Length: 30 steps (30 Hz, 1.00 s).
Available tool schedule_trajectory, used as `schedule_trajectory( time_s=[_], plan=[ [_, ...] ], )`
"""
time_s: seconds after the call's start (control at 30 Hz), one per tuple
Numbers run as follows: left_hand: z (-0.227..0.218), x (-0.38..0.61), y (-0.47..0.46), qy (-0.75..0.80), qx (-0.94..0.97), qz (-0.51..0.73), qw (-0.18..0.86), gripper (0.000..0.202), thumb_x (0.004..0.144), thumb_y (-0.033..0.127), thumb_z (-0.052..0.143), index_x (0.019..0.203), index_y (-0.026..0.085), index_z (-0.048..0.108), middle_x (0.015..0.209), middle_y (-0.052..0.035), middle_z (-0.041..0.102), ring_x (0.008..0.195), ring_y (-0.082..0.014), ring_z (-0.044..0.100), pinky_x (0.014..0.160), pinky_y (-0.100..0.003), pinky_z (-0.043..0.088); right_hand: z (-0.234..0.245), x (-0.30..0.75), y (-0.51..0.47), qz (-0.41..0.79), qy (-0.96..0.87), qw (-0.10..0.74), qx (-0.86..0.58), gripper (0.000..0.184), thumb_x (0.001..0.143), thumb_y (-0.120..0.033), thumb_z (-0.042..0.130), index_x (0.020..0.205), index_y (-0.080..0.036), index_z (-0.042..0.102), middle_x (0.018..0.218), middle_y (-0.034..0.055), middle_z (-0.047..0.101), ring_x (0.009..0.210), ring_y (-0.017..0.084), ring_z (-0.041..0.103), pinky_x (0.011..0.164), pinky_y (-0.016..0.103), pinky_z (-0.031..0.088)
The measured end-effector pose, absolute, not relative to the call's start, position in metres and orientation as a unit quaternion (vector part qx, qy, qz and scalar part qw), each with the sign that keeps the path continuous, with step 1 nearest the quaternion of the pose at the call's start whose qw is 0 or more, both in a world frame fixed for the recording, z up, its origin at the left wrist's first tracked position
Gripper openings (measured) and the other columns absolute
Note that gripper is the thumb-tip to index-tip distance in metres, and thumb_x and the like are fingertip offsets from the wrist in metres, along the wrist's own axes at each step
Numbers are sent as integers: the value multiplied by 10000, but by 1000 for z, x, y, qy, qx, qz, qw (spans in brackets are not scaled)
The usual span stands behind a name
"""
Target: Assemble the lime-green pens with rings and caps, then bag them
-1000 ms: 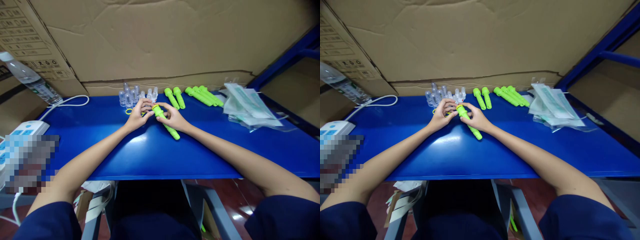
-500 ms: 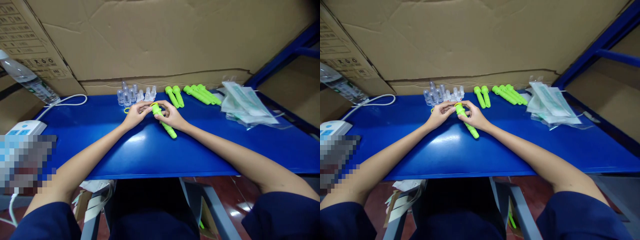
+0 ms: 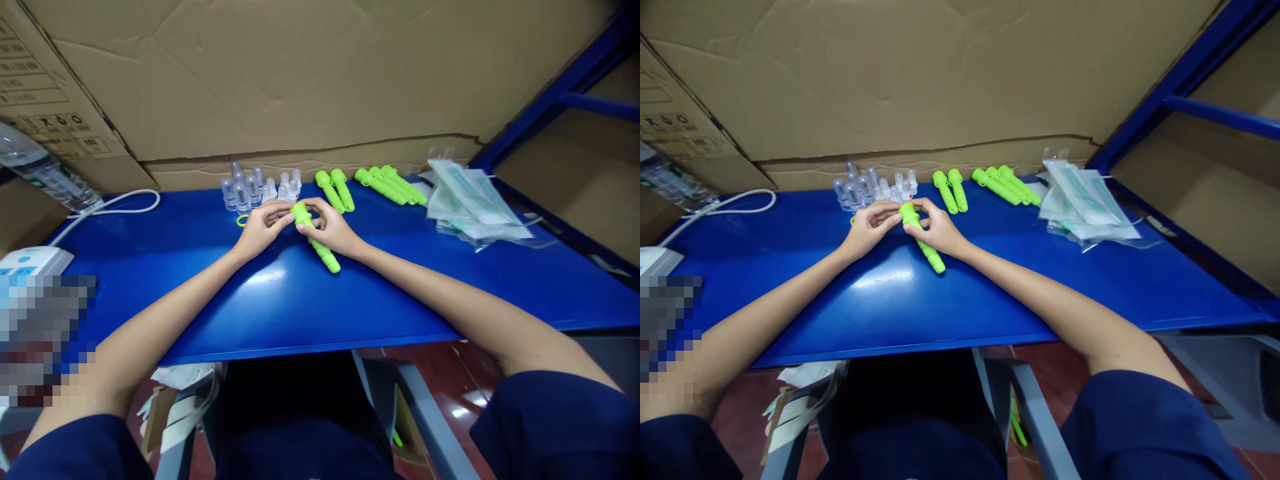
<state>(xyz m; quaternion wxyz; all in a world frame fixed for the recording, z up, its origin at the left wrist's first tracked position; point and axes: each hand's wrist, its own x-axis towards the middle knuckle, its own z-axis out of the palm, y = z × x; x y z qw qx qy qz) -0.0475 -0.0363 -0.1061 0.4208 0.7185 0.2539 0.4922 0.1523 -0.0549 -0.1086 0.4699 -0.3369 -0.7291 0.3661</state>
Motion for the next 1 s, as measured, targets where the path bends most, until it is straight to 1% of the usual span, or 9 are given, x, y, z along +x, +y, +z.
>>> schedule_trajectory(
  time_s=[0.1, 0.23, 0.33, 0.47, 0.67, 0.73, 0.8, 0.87, 1.0],
  plan=[
    [-105, -48, -37, 256, 729, 484, 411, 436, 834, 440, 771, 1160, 152, 742, 1272, -135, 685, 1182, -257, 688, 1097, -424, 534, -110, 152, -52, 365, -721, 475, -347, 573, 781, -440, 739, 1233, -191, 491, 1287, 139, 618, 981, 234, 706, 855, 415, 624],
    [-103, -48, -37, 261, 723, 476, 427, 520, 835, 472, 763, 1226, 134, 708, 1341, -157, 675, 1265, -286, 649, 1127, -435, 507, -109, 149, -50, 325, -726, 487, -362, 566, 788, -433, 725, 1249, -196, 498, 1277, 129, 623, 1053, 249, 691, 885, 410, 621],
    [-102, -49, -36, 271, 706, 491, 431, 548, 818, 502, 773, 1204, 120, 703, 1276, -156, 714, 1207, -278, 684, 1105, -425, 520, -108, 142, -51, 321, -724, 482, -375, 553, 810, -437, 708, 1257, -190, 498, 1299, 132, 609, 1020, 236, 701, 891, 406, 619],
    [-102, -50, -35, 294, 690, 516, 414, 515, 795, 518, 790, 1108, 116, 715, 1169, -144, 750, 1100, -253, 719, 1038, -399, 551, -106, 133, -55, 339, -719, 472, -381, 553, 823, -458, 711, 1261, -196, 500, 1336, 128, 597, 969, 219, 708, 878, 401, 619],
    [-105, -51, -30, 285, 691, 530, 400, 487, 804, 556, 771, 1073, 156, 700, 1144, -118, 752, 1065, -227, 722, 992, -365, 562, -100, 135, -55, 405, -701, 468, -356, 610, 863, -503, 666, 1361, -191, 505, 1371, 128, 601, 1018, 226, 703, 879, 382, 612],
    [-105, -52, -29, 287, 691, 535, 392, 490, 811, 577, 758, 1073, 169, 685, 1134, -111, 750, 1056, -218, 721, 975, -354, 565, -99, 138, -54, 437, -690, 454, -357, 666, 862, -531, 675, 1409, -204, 479, 1292, 118, 655, 947, 211, 712, 838, 373, 616],
    [-106, -52, -28, 294, 689, 541, 384, 508, 796, 597, 766, 1064, 177, 669, 1110, -104, 749, 1037, -207, 718, 955, -341, 566, -99, 140, -54, 465, -675, 442, -365, 730, 847, -568, 697, 1426, -198, 450, 1129, 104, 719, 867, 200, 708, 779, 354, 612],
    [-106, -53, -28, 301, 684, 546, 379, 526, 775, 614, 777, 1047, 180, 656, 1088, -96, 746, 1023, -198, 712, 944, -331, 561, -100, 142, -54, 482, -665, 433, -371, 766, 829, -596, 717, 1410, -183, 434, 1001, 88, 743, 824, 191, 700, 743, 329, 598],
    [-106, -53, -29, 312, 680, 541, 384, 506, 806, 644, 730, 979, 177, 641, 1041, -90, 743, 1004, -194, 704, 937, -333, 547, -102, 146, -53, 499, -674, 416, -352, 801, 798, -614, 750, 1380, -179, 411, 925, 63, 733, 804, 182, 695, 715, 305, 574]
  ],
)
